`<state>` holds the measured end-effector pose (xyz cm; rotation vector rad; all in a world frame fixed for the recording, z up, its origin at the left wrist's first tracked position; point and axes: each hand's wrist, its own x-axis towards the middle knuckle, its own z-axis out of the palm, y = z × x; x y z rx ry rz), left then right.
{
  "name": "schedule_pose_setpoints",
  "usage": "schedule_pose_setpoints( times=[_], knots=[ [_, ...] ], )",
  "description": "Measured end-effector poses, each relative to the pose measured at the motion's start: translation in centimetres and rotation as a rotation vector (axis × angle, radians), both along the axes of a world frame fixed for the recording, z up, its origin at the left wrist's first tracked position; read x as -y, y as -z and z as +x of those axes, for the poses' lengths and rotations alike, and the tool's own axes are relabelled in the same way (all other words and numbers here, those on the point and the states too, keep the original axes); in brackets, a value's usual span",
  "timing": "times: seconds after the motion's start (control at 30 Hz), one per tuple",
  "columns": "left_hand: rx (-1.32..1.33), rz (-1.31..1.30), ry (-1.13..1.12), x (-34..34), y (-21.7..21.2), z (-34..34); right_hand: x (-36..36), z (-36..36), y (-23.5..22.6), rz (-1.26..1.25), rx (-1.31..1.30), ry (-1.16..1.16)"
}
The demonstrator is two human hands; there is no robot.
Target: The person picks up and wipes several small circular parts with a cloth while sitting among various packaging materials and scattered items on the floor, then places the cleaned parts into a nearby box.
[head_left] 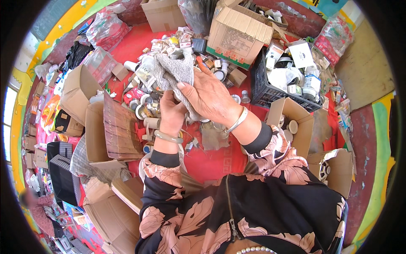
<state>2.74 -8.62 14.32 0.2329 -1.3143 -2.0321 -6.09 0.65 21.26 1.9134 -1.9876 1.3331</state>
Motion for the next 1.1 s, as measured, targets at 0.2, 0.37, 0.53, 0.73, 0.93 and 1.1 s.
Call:
schedule_pose_setpoints(
  times=[0.2, 0.37, 0.53, 0.73, 0.93, 1.1],
  knots=[
    [0.019, -0.051, -0.019, -0.6, 0.4, -0.7, 0.5, -1.0, 1.4, -0.063, -0.102, 0.212],
    [0.094, -0.228, -0.002, -1.0, 0.8, -1.1, 0.6, -3.1, 1.9, -0.008, -0.005, 0.371],
    [0.173, -0.267, 0.038, -1.4, 0.5, -1.0, 0.2, -4.0, 1.8, 0.139, -0.037, 0.575],
    [-0.181, 0.094, 0.117, 0.4, 0.5, -0.3, -3.9, -13.3, 1.1, 0.090, 0.101, 1.112],
    [-0.208, 0.133, 0.091, 1.2, 0.6, 1.3, -5.2, -9.2, -3.0, -0.467, 0.715, 0.201],
    [-0.142, 0.154, 0.121, 0.1, 0.0, 0.4, -3.6, -3.6, -3.1, -0.321, -0.056, 0.128]
  ],
)
